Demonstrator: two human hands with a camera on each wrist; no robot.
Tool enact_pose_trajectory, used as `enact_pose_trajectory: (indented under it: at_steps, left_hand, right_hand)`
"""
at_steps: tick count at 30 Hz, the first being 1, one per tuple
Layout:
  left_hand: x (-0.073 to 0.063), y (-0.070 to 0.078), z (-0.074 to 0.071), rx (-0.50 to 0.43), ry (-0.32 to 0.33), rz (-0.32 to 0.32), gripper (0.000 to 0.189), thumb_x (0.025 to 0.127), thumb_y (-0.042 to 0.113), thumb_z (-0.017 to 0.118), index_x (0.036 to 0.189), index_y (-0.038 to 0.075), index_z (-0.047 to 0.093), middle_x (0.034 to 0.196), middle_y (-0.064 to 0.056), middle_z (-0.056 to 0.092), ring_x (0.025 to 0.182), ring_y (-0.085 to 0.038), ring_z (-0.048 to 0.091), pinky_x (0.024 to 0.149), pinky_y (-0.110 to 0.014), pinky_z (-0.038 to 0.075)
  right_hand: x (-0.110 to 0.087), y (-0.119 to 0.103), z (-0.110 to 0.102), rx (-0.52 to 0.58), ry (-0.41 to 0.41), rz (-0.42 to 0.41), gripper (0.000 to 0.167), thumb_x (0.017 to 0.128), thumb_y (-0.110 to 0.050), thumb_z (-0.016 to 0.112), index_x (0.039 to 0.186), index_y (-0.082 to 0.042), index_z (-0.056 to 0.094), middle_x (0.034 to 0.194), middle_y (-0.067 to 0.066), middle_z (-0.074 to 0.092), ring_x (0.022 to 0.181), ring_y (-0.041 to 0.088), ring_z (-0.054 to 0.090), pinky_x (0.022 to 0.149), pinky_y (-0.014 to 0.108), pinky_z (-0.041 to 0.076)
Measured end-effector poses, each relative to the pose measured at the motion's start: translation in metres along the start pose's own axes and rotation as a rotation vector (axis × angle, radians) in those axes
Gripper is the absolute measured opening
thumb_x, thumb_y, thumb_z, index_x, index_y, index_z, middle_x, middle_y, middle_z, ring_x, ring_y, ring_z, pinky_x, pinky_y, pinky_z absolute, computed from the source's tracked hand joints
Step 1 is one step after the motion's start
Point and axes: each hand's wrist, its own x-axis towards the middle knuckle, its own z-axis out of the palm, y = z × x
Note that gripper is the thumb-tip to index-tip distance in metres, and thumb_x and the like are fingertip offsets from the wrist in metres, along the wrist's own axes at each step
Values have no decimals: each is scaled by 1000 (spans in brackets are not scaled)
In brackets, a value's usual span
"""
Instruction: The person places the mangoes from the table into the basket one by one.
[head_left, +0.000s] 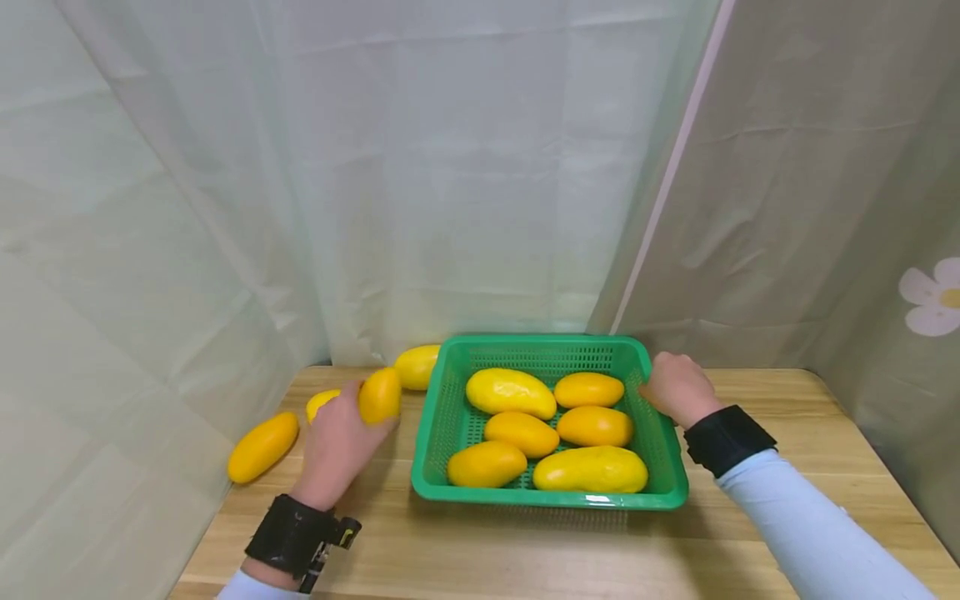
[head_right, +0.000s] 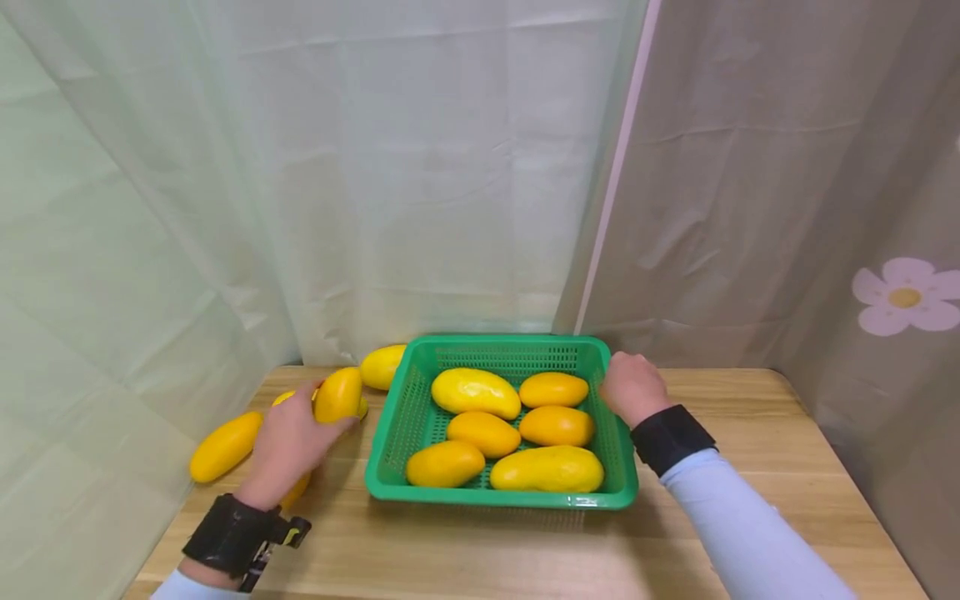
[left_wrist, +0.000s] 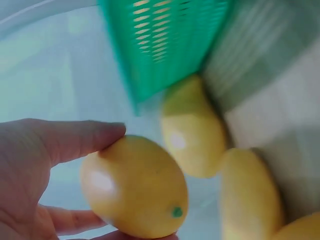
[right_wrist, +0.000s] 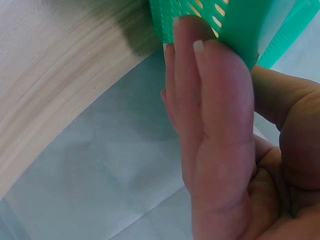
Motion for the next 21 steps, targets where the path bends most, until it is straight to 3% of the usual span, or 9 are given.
enact_pose_trajectory:
  at_steps: [4,11,16,21]
  left_hand:
    - [1,17,-12,-49,77,31,71,78,39,68,134,5,43,117,-23,60,97,-37,60,75,-51,49]
    - [-1,59,-16,-166,12,76,75,79,40,70,139,9,39,129,-17,56,109,-33,58,85,-51,49]
    - [-3,90,-10,-177,-25,134,76,77,41,73,138,12,40,122,-12,59,98,-27,60,80,-43,52]
    - [0,109,1,-109,-66,160,76,76,40,72,138,12,39,111,-12,62,84,-22,60,70,-38,53]
  right_hand:
    - [-1,-1,0,7,-4,1,23,86,-18,61,87,5,57,67,12,55,52,22,55,43,27,46]
    - [0,0,-1,-12,-8,-2,23,86,-18,62,86,4,58,68,11,54,55,23,54,46,27,45]
    - [1,0,-1,-8,-12,-1,22,86,-18,62,84,3,58,67,11,54,55,23,54,46,27,45]
    - [0,0,0,4,-15,1,23,86,-18,61,87,5,58,68,12,55,53,22,55,44,27,46]
